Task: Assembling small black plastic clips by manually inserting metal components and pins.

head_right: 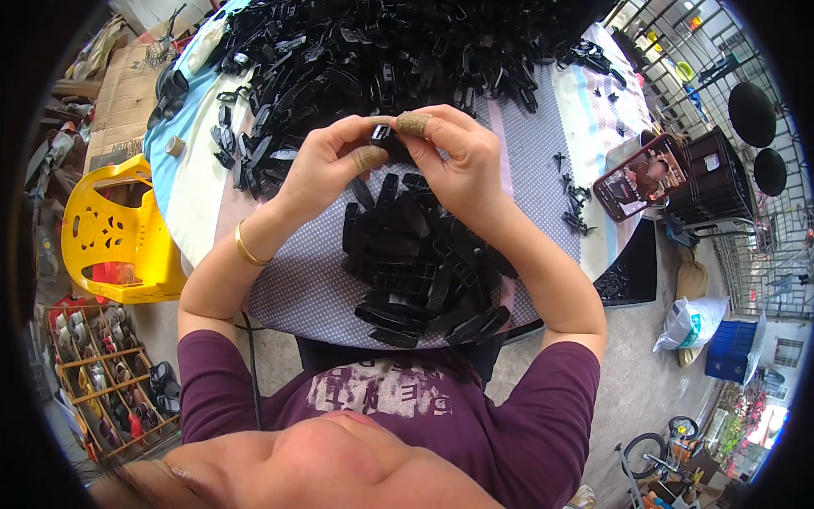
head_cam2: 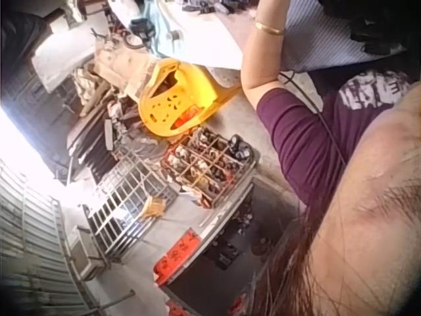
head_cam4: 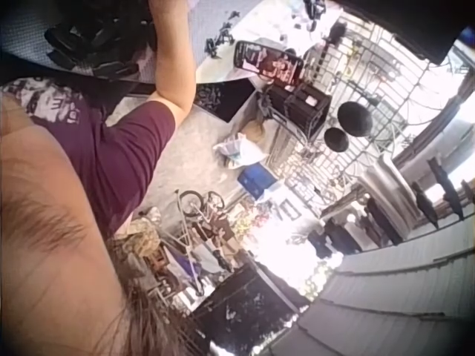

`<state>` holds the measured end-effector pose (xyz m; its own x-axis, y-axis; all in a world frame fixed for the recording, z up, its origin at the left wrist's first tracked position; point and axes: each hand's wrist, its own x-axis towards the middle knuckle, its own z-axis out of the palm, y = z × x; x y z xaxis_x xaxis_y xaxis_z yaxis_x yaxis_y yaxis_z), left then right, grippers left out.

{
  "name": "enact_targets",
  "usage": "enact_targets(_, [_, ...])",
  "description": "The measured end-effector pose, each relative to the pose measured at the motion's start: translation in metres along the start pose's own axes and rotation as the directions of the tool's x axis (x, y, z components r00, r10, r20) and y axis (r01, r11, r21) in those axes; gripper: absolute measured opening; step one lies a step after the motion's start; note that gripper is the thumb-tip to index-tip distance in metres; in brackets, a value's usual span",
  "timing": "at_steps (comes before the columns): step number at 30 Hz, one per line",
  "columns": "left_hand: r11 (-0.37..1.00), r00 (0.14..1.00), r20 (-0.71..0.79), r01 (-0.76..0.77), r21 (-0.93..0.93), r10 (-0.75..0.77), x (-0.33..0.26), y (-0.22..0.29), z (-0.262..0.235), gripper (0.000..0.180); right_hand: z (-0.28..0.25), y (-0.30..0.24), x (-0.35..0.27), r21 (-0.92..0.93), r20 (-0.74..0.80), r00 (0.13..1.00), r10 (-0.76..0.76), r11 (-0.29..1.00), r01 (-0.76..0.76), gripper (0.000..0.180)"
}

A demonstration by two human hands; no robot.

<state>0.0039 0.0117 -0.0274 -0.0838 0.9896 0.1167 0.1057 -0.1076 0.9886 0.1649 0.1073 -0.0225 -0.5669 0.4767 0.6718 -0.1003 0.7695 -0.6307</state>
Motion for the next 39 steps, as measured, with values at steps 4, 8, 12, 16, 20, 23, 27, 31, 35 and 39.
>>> enact_targets(4, [0.965, 0.984, -0.060, -0.151, 0.213, 0.167, -0.001, -0.006, 0.002, 0.029, 0.002, 0.002, -0.002, -0.045, 0.035, 0.998, -0.047, 0.998, 0.049, 0.013])
enact_targets(8, [0.998, 0.996, -0.084, -0.015, 0.059, 0.020, -0.003, -0.003, 0.005, 0.026, 0.003, 0.003, -0.003, -0.124, 0.068, 0.995, -0.071, 0.989, 0.079, 0.014])
enact_targets(12, [0.999, 0.995, -0.090, 0.038, -0.015, -0.039, -0.003, -0.008, 0.009, 0.029, 0.002, -0.002, -0.001, -0.280, 0.087, 0.977, -0.194, 0.937, 0.211, 0.015])
enact_targets(16, [0.958, 0.997, -0.036, -0.078, -0.277, 0.071, -0.003, -0.010, 0.011, 0.033, 0.003, -0.006, -0.002, -0.257, 0.117, 0.981, -0.157, 0.949, 0.183, 0.022])
enact_targets(20, [0.940, 0.992, -0.087, -0.117, -0.322, 0.094, 0.000, -0.013, 0.005, 0.033, -0.004, -0.003, -0.001, -0.109, 0.123, 0.988, 0.093, 0.991, -0.080, 0.031])
enact_targets(23, [0.947, 0.992, -0.025, -0.124, -0.297, 0.122, 0.001, -0.012, -0.003, 0.031, -0.007, -0.002, -0.002, -0.058, 0.253, 0.936, 0.244, 0.970, -0.237, 0.034])
enact_targets(27, [0.970, 0.980, 0.000, -0.194, -0.147, 0.197, -0.002, -0.009, -0.006, 0.027, -0.002, -0.001, -0.008, -0.138, 0.298, 0.949, 0.105, 0.988, -0.066, 0.028])
enact_targets(31, [0.963, 0.984, 0.005, -0.172, -0.205, 0.177, -0.003, -0.006, -0.006, 0.026, -0.003, -0.002, -0.013, -0.195, 0.318, 0.945, 0.082, 0.981, -0.019, 0.030])
enact_targets(35, [0.986, 0.994, 0.046, -0.089, -0.144, 0.096, -0.003, 0.002, -0.010, 0.033, -0.023, 0.014, 0.006, 0.024, 0.580, 0.772, 0.260, 0.942, -0.336, 0.030])
enact_targets(39, [0.941, 0.961, 0.241, -0.202, 0.273, 0.137, -0.012, 0.033, -0.001, 0.044, -0.064, 0.053, 0.014, -0.287, 0.278, 0.862, 0.424, 0.893, -0.347, 0.022])
